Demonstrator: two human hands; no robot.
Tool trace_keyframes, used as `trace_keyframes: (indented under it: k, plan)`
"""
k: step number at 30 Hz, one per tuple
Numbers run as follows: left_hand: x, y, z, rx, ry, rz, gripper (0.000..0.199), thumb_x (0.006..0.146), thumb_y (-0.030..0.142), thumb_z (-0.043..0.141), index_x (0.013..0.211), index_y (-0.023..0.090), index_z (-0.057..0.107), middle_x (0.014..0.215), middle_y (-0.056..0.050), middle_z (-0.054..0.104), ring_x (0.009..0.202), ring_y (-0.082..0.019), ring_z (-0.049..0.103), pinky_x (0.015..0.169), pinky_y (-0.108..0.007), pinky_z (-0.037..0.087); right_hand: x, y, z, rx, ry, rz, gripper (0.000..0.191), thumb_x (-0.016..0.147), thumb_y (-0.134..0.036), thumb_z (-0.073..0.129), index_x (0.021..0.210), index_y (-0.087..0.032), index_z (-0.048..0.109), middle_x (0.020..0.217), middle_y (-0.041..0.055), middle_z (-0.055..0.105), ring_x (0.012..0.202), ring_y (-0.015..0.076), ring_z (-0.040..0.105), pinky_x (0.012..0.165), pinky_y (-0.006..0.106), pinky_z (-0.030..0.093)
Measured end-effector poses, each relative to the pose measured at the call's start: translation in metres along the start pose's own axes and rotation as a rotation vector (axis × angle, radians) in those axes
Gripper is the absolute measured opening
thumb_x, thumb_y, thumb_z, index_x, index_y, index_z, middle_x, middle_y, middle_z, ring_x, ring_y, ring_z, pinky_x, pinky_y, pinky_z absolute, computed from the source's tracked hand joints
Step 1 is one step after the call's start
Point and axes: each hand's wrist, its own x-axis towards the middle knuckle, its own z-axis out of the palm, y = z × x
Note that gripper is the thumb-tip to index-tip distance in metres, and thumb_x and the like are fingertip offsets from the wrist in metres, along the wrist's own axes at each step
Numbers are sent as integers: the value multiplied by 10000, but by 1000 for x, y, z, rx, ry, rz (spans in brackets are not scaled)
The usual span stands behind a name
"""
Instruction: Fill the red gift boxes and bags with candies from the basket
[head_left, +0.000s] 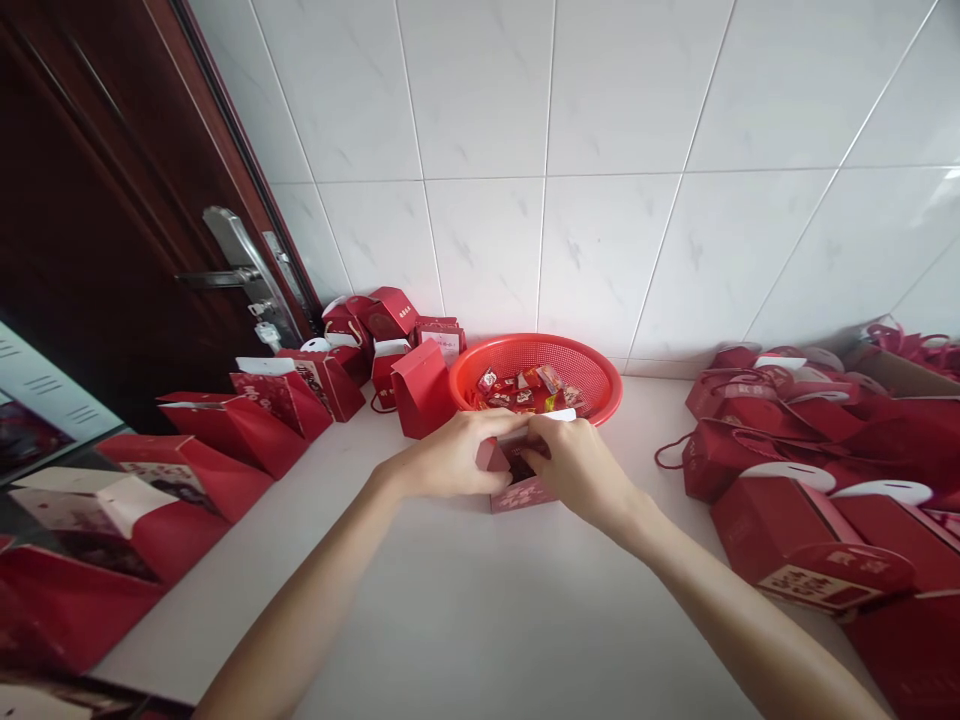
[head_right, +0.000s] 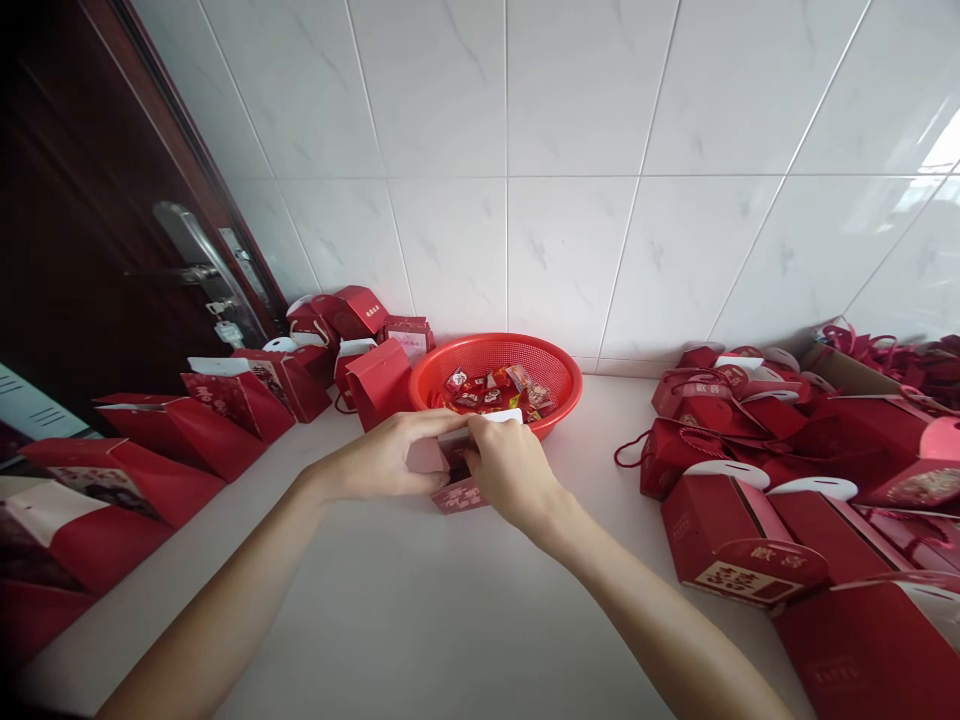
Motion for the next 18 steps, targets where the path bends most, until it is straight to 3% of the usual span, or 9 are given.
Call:
trace_keyframes:
  k: [7,11,18]
  plan:
    - [-1,0,-1,34,10,-17,662,756,94,659,1392,265,590,1320,-36,675,1259,-259,610,1058,-368,505,1,1,-5,231,-59,-78,328,761,50,521,889,-167,732,928,52,782,838,181,709,717,254,526]
    - [-1,1,-2,29,-1,-21,642,751,82,647,1368,254,610,1338,-47,667,1279,-266,598,1082,-384,493,0,8,-8,307,-8,-46,273,798,-18,525,881,-178,730,851,34,769,778,180,701,693,269,530]
    - [-1,-1,-1,7,-2,-9,685,754,96,675,1408,272,571,1387,-39,639,1275,-250,599,1088,-383,479,-3,0,-8,76,9,-119,302,820,3,462,720,-176,683,727,23,696,649,142,605,594,246,408]
